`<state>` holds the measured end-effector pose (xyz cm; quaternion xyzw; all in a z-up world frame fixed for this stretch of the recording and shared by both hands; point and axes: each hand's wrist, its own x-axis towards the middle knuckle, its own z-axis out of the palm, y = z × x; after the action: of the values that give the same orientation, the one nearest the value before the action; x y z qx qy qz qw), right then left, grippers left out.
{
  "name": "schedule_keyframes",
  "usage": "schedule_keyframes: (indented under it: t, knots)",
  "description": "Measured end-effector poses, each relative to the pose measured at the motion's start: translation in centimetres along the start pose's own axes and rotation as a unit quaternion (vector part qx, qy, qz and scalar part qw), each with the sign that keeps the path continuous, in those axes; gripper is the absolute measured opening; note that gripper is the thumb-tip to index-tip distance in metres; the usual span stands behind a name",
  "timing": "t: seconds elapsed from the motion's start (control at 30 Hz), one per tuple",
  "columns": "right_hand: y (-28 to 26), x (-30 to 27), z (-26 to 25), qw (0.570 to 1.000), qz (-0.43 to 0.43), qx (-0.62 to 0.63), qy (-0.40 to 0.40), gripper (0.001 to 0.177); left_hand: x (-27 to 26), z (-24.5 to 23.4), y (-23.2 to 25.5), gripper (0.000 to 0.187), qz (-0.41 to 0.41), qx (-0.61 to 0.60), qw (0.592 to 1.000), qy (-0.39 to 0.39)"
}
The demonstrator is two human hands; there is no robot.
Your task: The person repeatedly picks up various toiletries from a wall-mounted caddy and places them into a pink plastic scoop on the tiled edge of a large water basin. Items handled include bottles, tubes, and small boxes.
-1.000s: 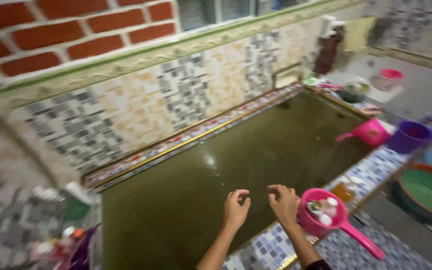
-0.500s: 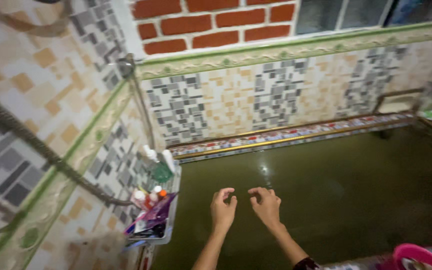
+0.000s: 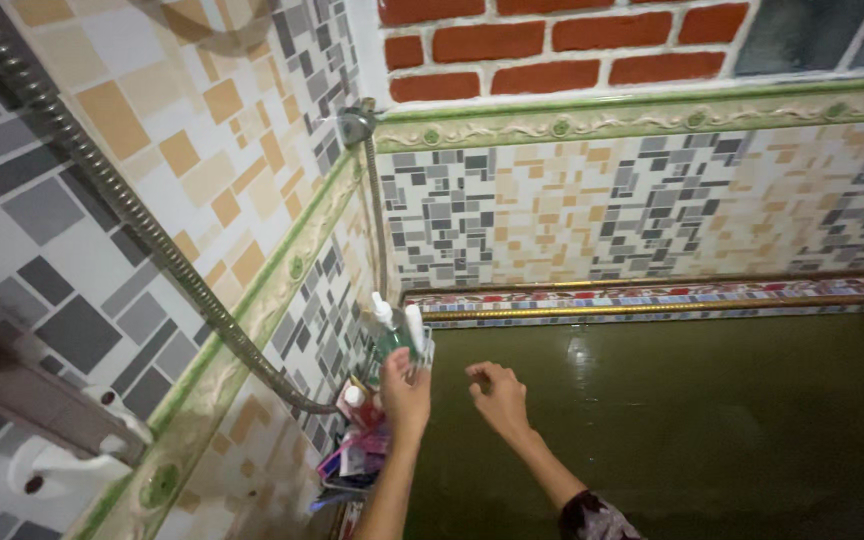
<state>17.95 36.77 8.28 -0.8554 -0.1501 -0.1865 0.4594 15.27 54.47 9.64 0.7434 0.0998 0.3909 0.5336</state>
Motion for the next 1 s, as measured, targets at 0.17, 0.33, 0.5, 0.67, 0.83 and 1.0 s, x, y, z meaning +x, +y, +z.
schedule_keyframes:
  t: [0.17,0.33,0.5,0.67,0.83,1.0]
  knots:
    - [-0.4,3.8,3.8,0.999,0.020,0.011,-0.024,0.034,4.2,-0.5,-3.4,0.050,-0.003,0.054,0.998,0.016]
    - [-0.8,6.9,6.8,0.998,0.046,0.004,-0.049,0.043,6.7,-0.4,-5.0,0.055,-0.030,0.094,0.995,0.003]
    - [-0.7,10.2,9.6,0.997,0.015,0.034,-0.065,0.062,8.5,0.0,-5.2,0.065,-0.037,0.128,0.991,0.001]
    - [-1.0,12.1,11.7,0.995,-0.018,0.023,-0.091,0.078,10.4,0.0,-5.0,0.077,0.026,0.139,0.990,-0.027]
    - [-1.4,11.9,12.3,0.996,-0.015,0.026,-0.079,0.063,11.3,0.1,-4.9,0.067,0.027,0.179,0.983,-0.037]
    - [-1.4,11.4,12.8,0.994,-0.024,0.098,-0.036,0.042,11.0,-0.2,-4.5,0.067,-0.043,0.168,0.984,-0.045]
